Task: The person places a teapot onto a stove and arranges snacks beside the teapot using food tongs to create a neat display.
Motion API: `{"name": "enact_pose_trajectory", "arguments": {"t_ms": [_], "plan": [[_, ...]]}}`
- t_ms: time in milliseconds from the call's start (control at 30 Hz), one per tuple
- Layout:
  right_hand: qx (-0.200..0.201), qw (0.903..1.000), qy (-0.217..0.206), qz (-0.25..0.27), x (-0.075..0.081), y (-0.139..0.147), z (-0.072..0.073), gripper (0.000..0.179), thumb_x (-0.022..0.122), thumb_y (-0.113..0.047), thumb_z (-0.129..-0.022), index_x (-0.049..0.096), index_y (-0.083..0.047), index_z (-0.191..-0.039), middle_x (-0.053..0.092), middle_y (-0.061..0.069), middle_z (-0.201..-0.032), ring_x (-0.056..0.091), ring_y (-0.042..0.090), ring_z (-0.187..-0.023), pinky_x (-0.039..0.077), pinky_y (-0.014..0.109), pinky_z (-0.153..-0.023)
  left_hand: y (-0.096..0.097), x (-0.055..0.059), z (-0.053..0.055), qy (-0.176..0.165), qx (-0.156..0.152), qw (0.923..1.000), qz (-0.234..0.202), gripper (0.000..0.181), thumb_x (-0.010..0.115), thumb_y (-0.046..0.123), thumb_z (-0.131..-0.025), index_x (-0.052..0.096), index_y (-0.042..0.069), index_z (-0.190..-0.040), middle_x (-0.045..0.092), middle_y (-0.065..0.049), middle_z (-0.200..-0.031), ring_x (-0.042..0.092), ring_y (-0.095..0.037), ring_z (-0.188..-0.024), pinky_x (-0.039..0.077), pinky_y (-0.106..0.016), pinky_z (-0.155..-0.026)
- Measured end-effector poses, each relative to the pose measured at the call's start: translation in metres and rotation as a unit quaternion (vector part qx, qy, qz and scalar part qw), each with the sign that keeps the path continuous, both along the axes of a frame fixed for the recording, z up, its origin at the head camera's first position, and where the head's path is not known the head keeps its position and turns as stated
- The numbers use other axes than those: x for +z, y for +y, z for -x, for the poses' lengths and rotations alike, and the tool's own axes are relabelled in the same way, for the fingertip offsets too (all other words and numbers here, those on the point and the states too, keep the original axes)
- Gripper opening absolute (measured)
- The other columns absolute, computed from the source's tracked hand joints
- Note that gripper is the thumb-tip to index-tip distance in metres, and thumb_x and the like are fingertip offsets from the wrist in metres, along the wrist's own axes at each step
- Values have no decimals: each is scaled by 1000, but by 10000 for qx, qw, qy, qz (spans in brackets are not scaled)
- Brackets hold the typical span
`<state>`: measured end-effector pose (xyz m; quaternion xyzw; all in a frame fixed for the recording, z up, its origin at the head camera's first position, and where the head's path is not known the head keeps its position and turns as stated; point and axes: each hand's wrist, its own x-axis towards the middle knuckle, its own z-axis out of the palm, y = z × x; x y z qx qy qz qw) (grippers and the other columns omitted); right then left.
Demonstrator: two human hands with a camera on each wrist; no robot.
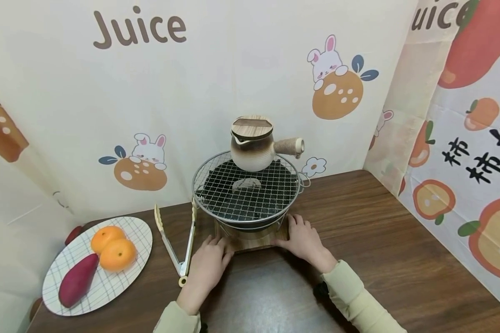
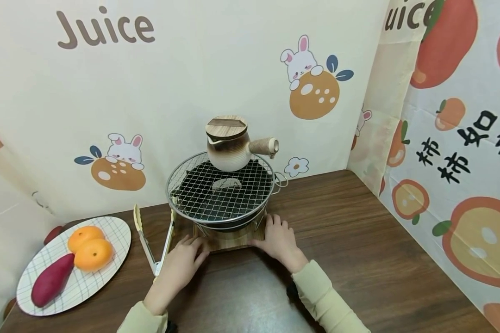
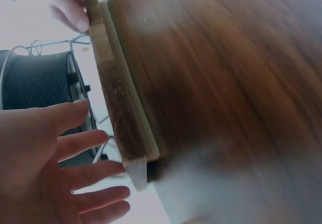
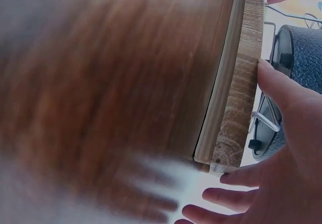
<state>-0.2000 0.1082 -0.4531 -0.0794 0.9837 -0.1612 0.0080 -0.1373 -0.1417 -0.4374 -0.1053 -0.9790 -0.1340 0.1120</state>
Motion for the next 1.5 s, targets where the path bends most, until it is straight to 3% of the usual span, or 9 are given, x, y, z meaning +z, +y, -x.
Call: {"name": "enact_pose_trajectory", "arguments": {"t_ms": [100,333,500,600,767,933,1067,1267,1500], "plan": [[9,10000,21,35,1,0,-1,100,72,-65,-75,44,5,-142,50,24,-140,54,48,-119,51,57,-90,-8,1,-3,386,122,9992,15,23,71,23,-88,71,7,-104,74,-12,-107,68,-34,-105,57,-47,-85],[37,9999,31,93,1,1,0,102,72,-64,-75,43,6,-142,50,25,-140,55,48,-119,51,57,-90,-27,3,-4,902,671,9936,-125,25,74,20,-85,71,5,-104,75,-14,-100,68,-35,-94,56,-49,-74],[36,9999,-18,109,0,0,-1,102,72,-65,-76,42,6,-142,50,26,-140,54,49,-119,51,58,-91,-39,-1,-4,1085,1121,9875,-221,37,78,22,-81,70,3,-111,72,-19,-108,63,-41,-102,53,-55,-80],[19,9999,-35,134,-1,1,-1,102,72,-64,-76,42,6,-143,50,26,-139,54,49,-119,50,58,-91,-44,-3,-3,1049,1355,9846,-345,48,77,25,-81,65,-1,-119,65,-24,-121,58,-45,-109,50,-59,-84],[23,9999,-12,148,-1,1,-2,101,72,-64,-76,42,6,-143,50,26,-139,54,48,-119,50,58,-91,-51,-5,-1,704,1822,9788,-611,77,77,31,-81,45,-8,-139,41,-35,-143,46,-55,-123,46,-66,-89],[20,9999,7,134,-1,1,-1,101,72,-64,-75,42,6,-142,50,26,-139,54,48,-119,50,57,-91,-56,-8,1,356,2161,9729,-739,97,77,35,-81,25,-15,-147,25,-43,-147,40,-61,-124,48,-69,-84],[10,9999,4,129,-1,1,-1,102,72,-64,-75,42,7,-142,50,26,-139,54,48,-120,51,57,-91,-60,-10,1,-188,2422,9665,-830,109,75,39,-82,10,-20,-147,15,-49,-146,36,-65,-123,48,-69,-83],[7,9999,-42,136,-1,1,-1,101,72,-64,-76,42,7,-142,50,26,-139,54,48,-120,50,57,-92,-65,-11,1,-894,2608,9591,-643,118,73,46,-82,4,-25,-145,26,-49,-134,41,-61,-114,48,-64,-83],[-2,9998,-51,192,-1,1,-1,101,72,-63,-76,41,6,-143,49,26,-141,53,49,-122,49,58,-93,-66,-13,1,-1042,2512,9610,-507,114,76,39,-81,6,-27,-143,39,-50,-117,49,-59,-104,52,-60,-76]]}}
